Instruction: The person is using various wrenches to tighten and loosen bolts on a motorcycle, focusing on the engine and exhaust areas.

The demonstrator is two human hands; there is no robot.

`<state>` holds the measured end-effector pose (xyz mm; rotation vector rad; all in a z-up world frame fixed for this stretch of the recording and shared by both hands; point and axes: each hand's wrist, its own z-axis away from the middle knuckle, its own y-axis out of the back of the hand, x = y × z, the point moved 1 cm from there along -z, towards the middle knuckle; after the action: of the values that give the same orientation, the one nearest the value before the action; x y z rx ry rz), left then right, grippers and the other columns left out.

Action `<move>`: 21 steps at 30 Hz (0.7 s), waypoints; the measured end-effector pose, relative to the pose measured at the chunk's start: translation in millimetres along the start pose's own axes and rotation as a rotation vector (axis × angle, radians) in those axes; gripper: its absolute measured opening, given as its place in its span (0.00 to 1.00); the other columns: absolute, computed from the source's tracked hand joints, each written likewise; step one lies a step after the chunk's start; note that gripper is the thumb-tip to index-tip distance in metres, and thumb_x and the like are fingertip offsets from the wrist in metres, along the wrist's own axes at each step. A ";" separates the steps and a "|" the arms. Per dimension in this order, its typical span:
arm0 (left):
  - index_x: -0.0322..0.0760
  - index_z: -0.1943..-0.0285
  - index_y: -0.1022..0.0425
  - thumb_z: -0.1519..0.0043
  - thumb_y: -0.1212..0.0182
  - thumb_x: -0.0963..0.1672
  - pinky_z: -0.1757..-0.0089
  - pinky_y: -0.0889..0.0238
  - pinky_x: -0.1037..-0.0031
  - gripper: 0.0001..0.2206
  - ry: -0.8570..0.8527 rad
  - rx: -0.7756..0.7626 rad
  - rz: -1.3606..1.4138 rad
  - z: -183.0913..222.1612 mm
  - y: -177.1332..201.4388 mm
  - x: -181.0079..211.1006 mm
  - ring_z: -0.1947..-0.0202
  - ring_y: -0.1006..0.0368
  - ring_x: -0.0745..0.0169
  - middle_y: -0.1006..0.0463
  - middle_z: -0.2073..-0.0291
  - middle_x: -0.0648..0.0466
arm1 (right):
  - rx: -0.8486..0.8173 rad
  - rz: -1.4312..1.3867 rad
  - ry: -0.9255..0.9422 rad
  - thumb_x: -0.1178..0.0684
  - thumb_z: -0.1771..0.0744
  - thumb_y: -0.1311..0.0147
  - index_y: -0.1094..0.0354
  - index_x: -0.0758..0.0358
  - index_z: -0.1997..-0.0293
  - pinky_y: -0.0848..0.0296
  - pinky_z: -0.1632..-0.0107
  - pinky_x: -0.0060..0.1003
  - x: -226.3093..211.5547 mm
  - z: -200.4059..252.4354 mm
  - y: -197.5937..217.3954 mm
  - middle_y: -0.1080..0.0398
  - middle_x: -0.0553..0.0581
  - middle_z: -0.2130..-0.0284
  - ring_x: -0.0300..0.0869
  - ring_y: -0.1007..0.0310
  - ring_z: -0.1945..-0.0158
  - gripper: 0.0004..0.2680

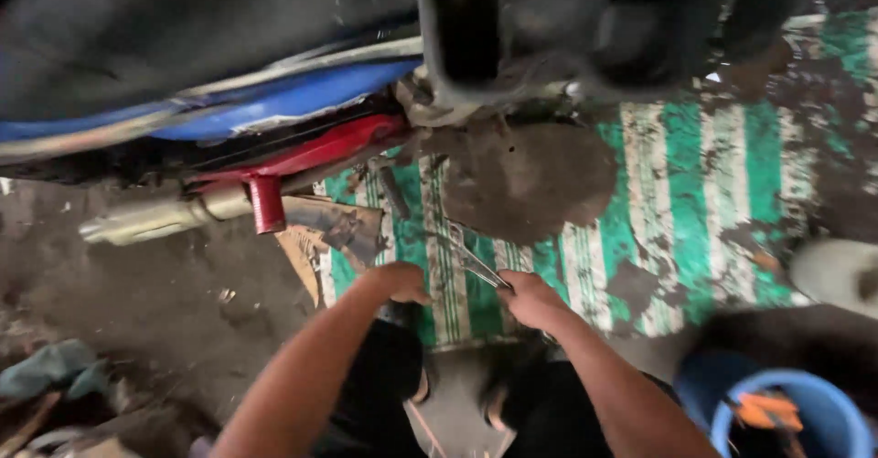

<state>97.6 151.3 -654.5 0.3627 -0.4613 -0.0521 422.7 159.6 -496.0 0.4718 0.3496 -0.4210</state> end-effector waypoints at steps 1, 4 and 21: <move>0.34 0.57 0.12 0.36 0.42 0.66 0.35 0.35 0.37 0.34 0.011 -0.031 -0.042 -30.9 -6.7 -39.7 0.51 0.18 0.30 0.13 0.59 0.39 | -0.021 0.068 0.049 0.41 0.28 0.46 0.21 0.47 0.48 0.17 0.44 0.55 -6.5 -7.8 4.0 0.16 0.61 0.56 0.59 0.16 0.46 0.09; 0.38 0.68 0.10 0.39 0.32 0.60 0.55 0.40 0.52 0.25 0.041 0.055 0.260 -53.8 29.5 -90.1 0.70 0.18 0.46 0.13 0.74 0.47 | -0.052 0.186 0.098 0.44 0.28 0.49 0.21 0.51 0.44 0.21 0.36 0.59 -5.7 -30.1 1.4 0.18 0.66 0.49 0.62 0.20 0.38 0.11; 0.22 0.32 0.25 0.29 0.30 0.38 0.64 0.20 0.81 0.18 -1.385 0.346 1.768 -148.8 145.5 -50.4 0.55 0.13 0.52 0.16 0.48 0.33 | -0.198 0.710 0.507 0.63 0.32 0.50 0.29 0.60 0.48 0.20 0.60 0.62 17.5 23.5 -82.0 0.21 0.58 0.66 0.62 0.17 0.61 0.09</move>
<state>114.0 343.0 -748.4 0.0879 -2.0320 1.6087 404.9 76.1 -513.3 0.4721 0.6723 0.4317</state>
